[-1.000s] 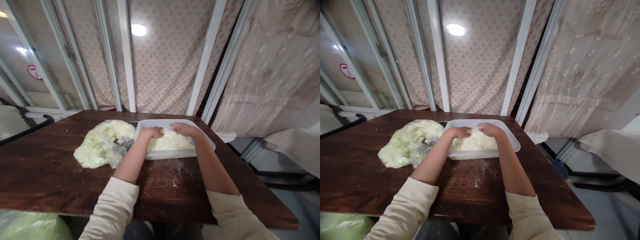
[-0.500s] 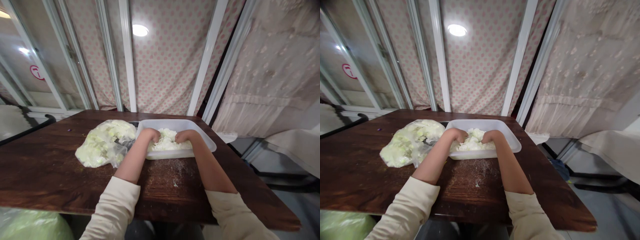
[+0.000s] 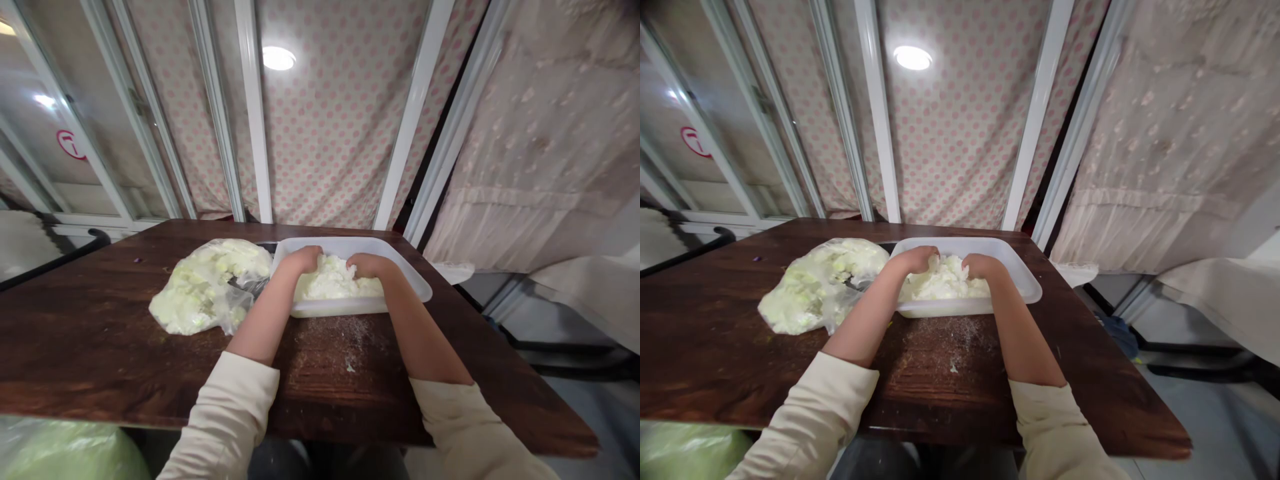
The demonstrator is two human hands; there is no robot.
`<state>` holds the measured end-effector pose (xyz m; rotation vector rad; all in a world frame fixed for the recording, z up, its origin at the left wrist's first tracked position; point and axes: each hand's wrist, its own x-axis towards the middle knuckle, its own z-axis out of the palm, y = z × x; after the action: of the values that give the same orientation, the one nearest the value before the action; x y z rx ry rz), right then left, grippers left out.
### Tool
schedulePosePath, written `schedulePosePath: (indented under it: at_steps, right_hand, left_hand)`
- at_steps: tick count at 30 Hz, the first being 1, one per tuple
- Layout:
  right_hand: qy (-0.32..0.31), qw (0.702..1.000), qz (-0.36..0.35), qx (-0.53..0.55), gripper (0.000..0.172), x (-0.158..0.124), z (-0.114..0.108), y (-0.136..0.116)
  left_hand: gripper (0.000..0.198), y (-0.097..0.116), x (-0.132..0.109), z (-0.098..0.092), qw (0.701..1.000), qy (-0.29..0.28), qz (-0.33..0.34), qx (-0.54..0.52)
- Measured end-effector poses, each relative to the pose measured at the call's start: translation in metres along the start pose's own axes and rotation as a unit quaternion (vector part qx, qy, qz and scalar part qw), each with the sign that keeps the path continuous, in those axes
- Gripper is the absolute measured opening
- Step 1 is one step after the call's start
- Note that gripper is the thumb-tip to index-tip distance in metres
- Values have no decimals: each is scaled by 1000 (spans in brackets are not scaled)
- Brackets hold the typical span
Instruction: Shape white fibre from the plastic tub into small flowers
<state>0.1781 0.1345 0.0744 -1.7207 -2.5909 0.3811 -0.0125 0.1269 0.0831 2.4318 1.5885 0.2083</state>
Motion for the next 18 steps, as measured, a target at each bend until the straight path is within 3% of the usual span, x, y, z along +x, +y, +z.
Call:
schedulePosePath:
  at_steps: [3,6,10,12,14,18]
  right_hand:
    - [93,995,-7,22,30,1,-3,1]
    - [184,981,19,53,44,-2,-8,1]
    - [160,981,9,104,84,-12,-13,-3]
    - [135,976,-18,169,92,-14,-14,-7]
    - [126,959,-54,248,81,-14,-13,-13]
    - [122,916,-63,378,38,-7,-12,-27]
  left_hand:
    - [56,1,2,1,994,66,56,-70]
    - [51,1,6,2,972,130,124,-153]
    - [46,5,10,0,933,218,135,-253]
    - [45,8,10,-2,908,258,125,-305]
    - [45,11,10,-5,886,280,121,-348]
    - [42,14,10,-7,857,283,128,-412]
